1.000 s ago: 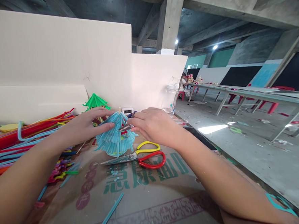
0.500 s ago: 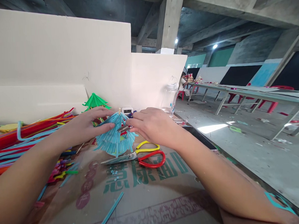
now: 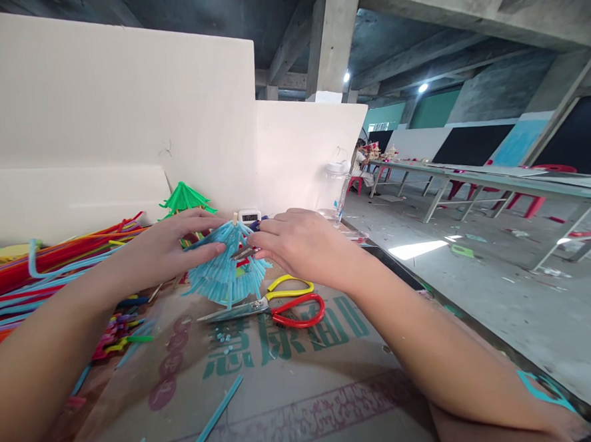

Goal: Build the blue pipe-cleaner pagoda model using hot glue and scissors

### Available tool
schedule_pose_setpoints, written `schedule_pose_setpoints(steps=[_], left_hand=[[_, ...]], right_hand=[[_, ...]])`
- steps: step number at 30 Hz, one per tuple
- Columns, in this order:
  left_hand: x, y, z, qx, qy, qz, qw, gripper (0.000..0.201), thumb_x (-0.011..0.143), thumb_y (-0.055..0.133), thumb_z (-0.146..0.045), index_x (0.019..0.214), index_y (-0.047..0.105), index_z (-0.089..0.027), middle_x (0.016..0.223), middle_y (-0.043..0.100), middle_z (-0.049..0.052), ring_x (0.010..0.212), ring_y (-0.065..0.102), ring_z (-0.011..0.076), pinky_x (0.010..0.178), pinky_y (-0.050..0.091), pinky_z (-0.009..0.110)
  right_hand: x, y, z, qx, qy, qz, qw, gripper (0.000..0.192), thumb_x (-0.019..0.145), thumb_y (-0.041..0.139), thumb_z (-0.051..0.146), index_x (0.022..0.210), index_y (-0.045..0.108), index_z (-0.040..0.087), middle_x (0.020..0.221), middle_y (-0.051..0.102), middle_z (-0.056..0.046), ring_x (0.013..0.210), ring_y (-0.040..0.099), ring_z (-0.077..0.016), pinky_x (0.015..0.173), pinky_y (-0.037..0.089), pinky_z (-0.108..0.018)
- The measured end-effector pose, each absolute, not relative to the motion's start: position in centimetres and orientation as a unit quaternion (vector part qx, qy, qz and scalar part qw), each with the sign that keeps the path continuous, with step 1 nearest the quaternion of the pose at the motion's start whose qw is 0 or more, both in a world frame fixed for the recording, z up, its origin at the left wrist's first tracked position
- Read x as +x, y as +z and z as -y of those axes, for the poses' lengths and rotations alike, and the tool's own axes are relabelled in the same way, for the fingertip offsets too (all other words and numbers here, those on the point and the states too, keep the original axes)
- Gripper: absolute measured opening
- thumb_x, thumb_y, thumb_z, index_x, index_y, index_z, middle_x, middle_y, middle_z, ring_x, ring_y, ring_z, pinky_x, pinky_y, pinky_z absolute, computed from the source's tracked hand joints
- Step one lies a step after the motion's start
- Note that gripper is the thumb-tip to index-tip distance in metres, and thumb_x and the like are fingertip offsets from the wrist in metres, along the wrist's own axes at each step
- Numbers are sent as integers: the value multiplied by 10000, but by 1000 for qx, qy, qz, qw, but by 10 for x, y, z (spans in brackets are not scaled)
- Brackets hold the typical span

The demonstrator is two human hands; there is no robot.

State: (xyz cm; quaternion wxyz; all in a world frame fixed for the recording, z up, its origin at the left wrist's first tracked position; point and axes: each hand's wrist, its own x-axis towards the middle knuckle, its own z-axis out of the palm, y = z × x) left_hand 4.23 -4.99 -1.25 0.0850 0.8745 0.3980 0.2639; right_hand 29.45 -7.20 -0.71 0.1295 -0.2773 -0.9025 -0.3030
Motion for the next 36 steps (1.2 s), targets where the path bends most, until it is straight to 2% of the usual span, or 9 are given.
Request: schedule_pose_setpoints(steps=[7,16,36], left_hand=[[41,-13,47,877,258,-393,95,502,885,491,-560,1301,604,-302,1282,573,40,1111,554,253,926,445,362],[37,-15,42,873,265,-396,109,505,884,497,-563,1322,584,-327,1231,593,22,1073,561,236,900,445,342],[39,-14,42,874,264,-397,99,490,890,492,-534,1310,598,-304,1230,593,34,1060,562,234,902,443,345]], right_hand=[[295,-11,70,-281,-287,904,146,409,1027,358,417,1085,668,156,923,703,-89,810,604,-194,719,397,-331],[299,-13,65,-280,-231,917,167,395,1022,372,424,1153,644,171,953,701,-86,853,622,-191,742,406,-310],[295,-19,59,-265,-271,908,176,408,1024,357,431,1103,658,168,927,695,-89,841,615,-188,733,397,-316]])
